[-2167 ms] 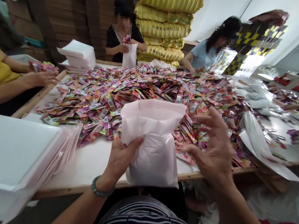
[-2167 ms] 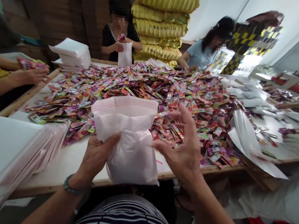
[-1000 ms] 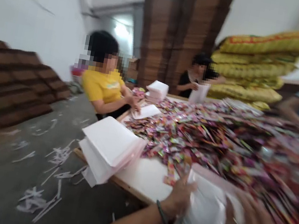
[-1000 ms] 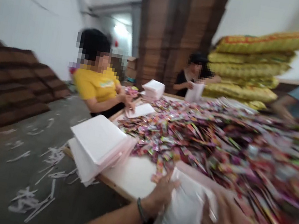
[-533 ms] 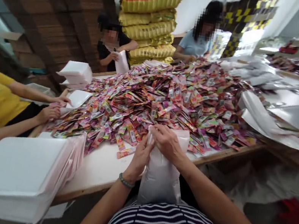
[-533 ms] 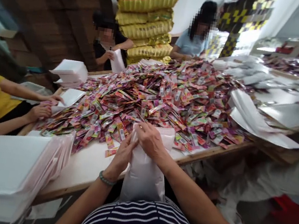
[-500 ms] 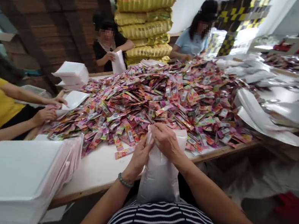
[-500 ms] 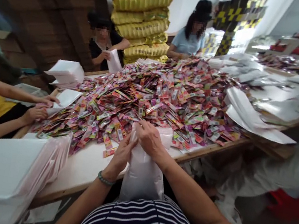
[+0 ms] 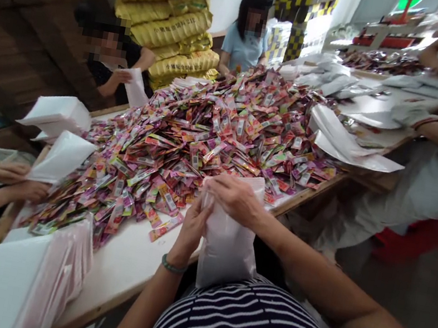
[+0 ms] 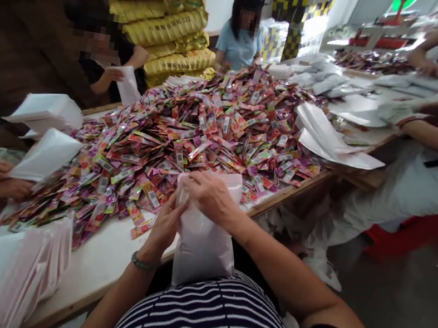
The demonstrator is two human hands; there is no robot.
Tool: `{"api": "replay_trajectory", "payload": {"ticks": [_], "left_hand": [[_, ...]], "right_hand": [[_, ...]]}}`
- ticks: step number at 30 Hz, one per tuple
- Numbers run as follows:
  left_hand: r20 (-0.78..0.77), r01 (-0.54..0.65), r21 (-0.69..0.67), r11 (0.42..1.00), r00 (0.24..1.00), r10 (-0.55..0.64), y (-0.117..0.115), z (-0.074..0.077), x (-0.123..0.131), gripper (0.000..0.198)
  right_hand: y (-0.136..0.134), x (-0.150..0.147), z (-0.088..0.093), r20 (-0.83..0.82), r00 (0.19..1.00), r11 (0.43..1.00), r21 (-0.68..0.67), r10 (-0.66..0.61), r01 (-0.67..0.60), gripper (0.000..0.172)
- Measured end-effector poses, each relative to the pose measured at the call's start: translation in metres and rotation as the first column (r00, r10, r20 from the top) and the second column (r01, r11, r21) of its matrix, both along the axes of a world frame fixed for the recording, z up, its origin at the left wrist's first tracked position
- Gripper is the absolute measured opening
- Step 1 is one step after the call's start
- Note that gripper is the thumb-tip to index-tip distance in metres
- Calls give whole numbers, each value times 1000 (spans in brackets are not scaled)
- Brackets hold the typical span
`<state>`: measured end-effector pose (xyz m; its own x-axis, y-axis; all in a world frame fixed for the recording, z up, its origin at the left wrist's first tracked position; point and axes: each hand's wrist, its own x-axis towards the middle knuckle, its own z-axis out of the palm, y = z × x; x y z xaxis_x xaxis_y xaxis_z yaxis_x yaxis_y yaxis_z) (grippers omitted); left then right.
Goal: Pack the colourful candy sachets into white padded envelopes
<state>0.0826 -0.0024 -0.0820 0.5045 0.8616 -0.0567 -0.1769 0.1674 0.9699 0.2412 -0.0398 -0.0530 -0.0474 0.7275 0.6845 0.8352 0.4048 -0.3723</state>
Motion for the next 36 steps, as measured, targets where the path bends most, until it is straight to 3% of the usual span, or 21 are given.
{"api": "replay_trajectory", "payload": {"ticks": [2,5,8,11,14,17,19,21,22,23,24,25,26,28,29,30,31,33,34,36], "left_hand": [[-50,47,54,997,998,-45,-2,2,2,50],[-57,121,15,993,991,-120,-6,3,2,51],[-7,92,-26,995,996,-92,-9,3,1,54],[1,61,-18,998,998,-61,-8,2,1,54],[-24,89,-38,995,996,-90,-7,1,1,56],[-25,105,-50,993,994,-106,-8,-1,1,55],[-25,79,-70,994,996,-81,-7,-3,-1,54],[-30,-3,-105,994,1000,0,-2,-4,-7,54],[-28,-61,-122,991,998,58,2,-4,-11,55],[-20,-119,-138,983,993,118,7,-4,-17,55],[-9,-167,-151,974,986,168,13,-4,-23,55],[4,-203,-162,966,978,207,20,-4,-30,54],[17,-227,-170,959,972,233,28,-4,-37,53],[29,-243,-193,951,967,253,43,-6,-49,48],[30,-244,-209,947,966,255,50,-8,-53,46],[26,-247,-225,943,966,259,57,-11,-56,45],[18,-252,-239,938,964,264,62,-14,-57,44],[-4,-263,-259,929,962,271,71,-20,-55,42],[-12,-264,-267,927,962,271,73,-23,-54,41],[-20,-258,-278,925,965,263,75,-29,-52,46]], "right_hand": [[8,-9,-8,102,992,995,-45,-78,83,22],[16,-9,-16,-28,982,982,-38,-188,187,23],[16,-2,-20,-120,990,997,16,-77,79,21],[11,-2,-26,12,999,999,-2,47,-47,22],[12,-12,-31,39,999,998,-61,11,-8,23],[20,-15,-27,-206,976,998,-28,-63,58,18],[20,-3,-14,-550,830,993,14,-93,121,16],[10,25,1,-839,544,989,56,-27,134,16],[-1,43,8,-913,407,990,87,33,114,16],[-15,62,13,-940,332,987,124,82,106,14],[-30,81,15,-942,319,982,148,104,116,12],[-47,98,14,-928,364,982,134,78,130,12],[-62,111,10,-884,467,983,76,-10,166,10],[-82,122,-3,-597,772,960,-272,-217,60,11],[-84,117,-11,-437,870,905,-424,-227,23,12],[-80,107,-19,-335,916,851,-525,-221,13,13],[-71,91,-27,-308,925,821,-571,-222,7,16],[-36,52,-38,-448,863,800,-592,-233,-92,26],[-15,33,-42,-580,784,787,-581,-221,-208,29],[28,0,-49,-823,523,728,-498,-224,-471,33]]}}
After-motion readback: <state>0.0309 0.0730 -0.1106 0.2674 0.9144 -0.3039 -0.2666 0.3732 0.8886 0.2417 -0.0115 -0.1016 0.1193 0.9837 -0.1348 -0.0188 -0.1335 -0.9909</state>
